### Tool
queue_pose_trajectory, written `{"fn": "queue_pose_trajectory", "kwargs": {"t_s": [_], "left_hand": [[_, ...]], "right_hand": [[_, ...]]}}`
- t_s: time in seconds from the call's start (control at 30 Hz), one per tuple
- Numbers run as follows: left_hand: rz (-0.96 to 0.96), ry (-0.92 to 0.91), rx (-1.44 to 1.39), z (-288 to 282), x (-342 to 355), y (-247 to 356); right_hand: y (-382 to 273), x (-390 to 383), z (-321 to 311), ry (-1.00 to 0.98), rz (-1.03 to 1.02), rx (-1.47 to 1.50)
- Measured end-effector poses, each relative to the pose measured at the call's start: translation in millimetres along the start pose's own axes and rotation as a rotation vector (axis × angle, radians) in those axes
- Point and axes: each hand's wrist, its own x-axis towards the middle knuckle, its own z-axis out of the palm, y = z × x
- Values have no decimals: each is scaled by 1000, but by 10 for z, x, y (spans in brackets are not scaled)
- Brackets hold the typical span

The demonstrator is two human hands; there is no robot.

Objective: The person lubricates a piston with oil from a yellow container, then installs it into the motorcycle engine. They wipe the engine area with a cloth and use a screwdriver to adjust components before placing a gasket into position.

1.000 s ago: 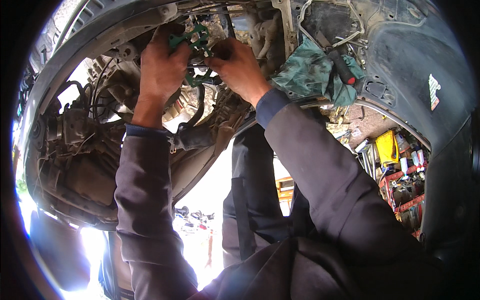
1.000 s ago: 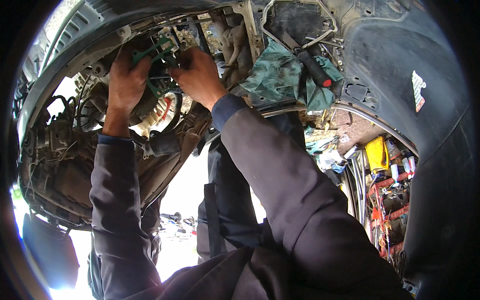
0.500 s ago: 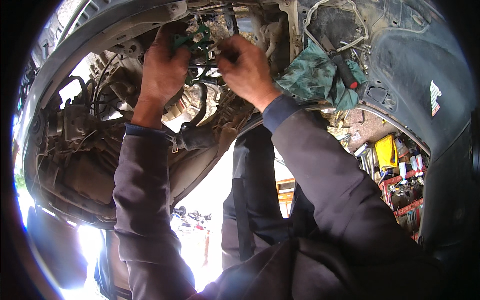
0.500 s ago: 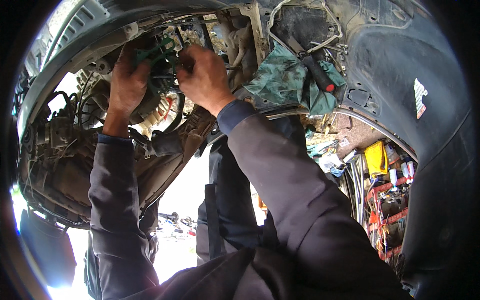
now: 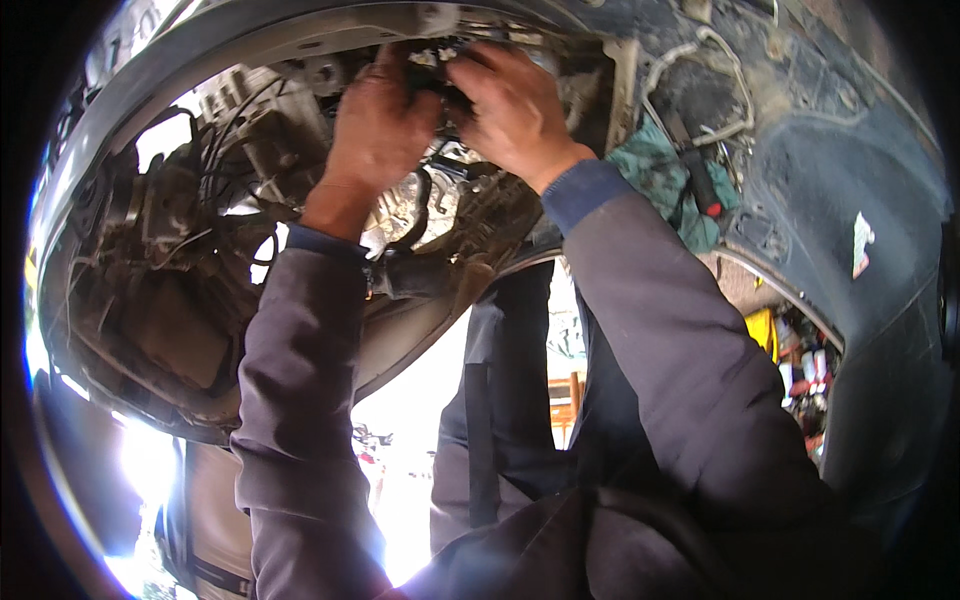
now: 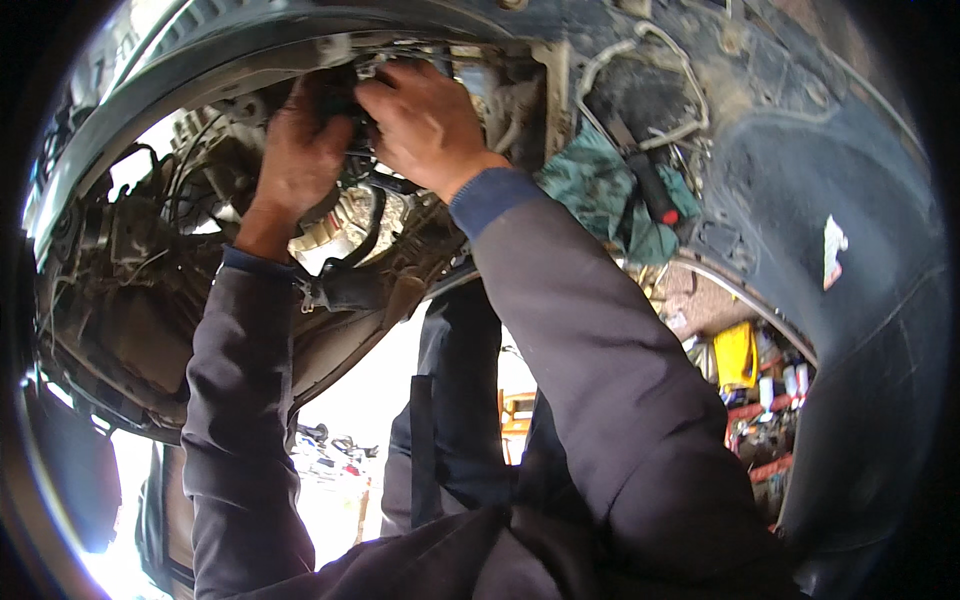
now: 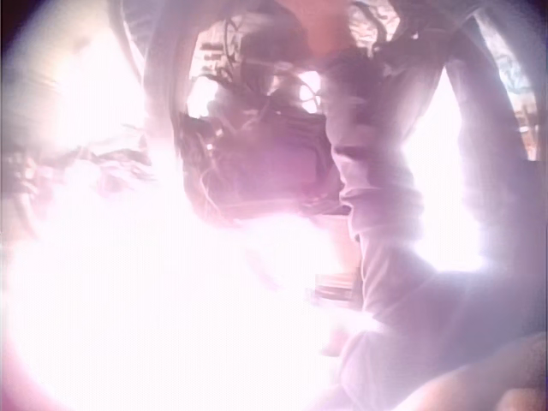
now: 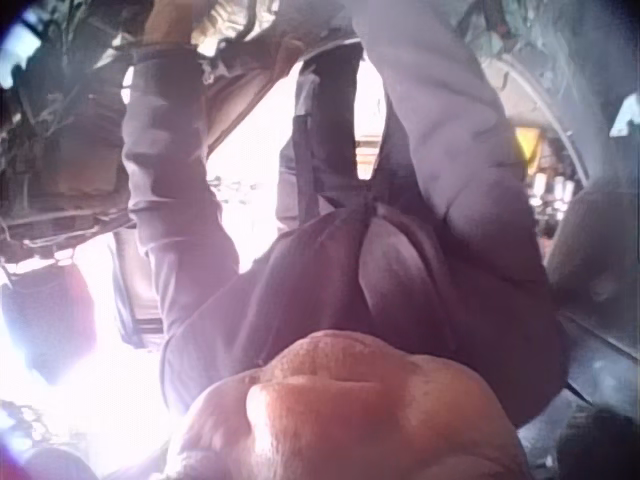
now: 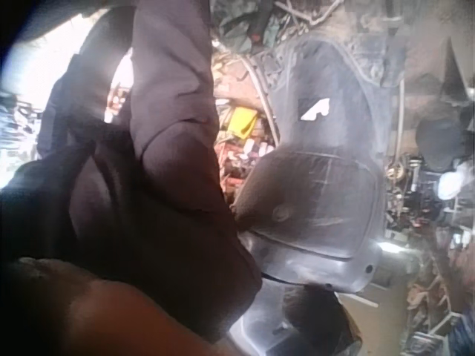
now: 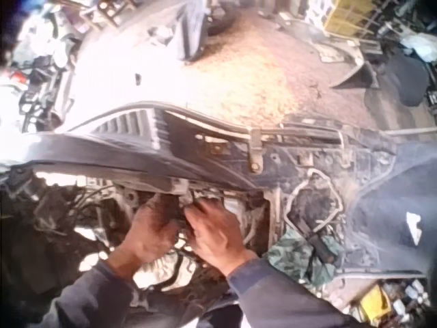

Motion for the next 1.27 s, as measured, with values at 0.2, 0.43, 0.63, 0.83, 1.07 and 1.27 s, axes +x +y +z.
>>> {"fn": "queue_pose_trajectory", "kwargs": {"t_s": [0.2, 0.43, 0.63, 0.83, 1.07, 1.27], "left_hand": [[26, 60, 142, -29, -34, 70], [-93, 214, 199, -105, -382, 184], [-425, 477, 156, 82, -495, 311], [-611, 590, 121, 302, -468, 243], [-782, 729, 28, 409, -469, 237], [-796, 868, 121, 499, -416, 177]], "right_hand": [[63, 113, -49, -290, -49, -84], [114, 168, -174, -310, -76, -72], [-25, 266, -218, -307, -106, -48], [-161, 398, -252, -365, -130, 15], [-244, 472, -241, -453, -163, 3], [-292, 431, -193, -415, -123, 27]]}}
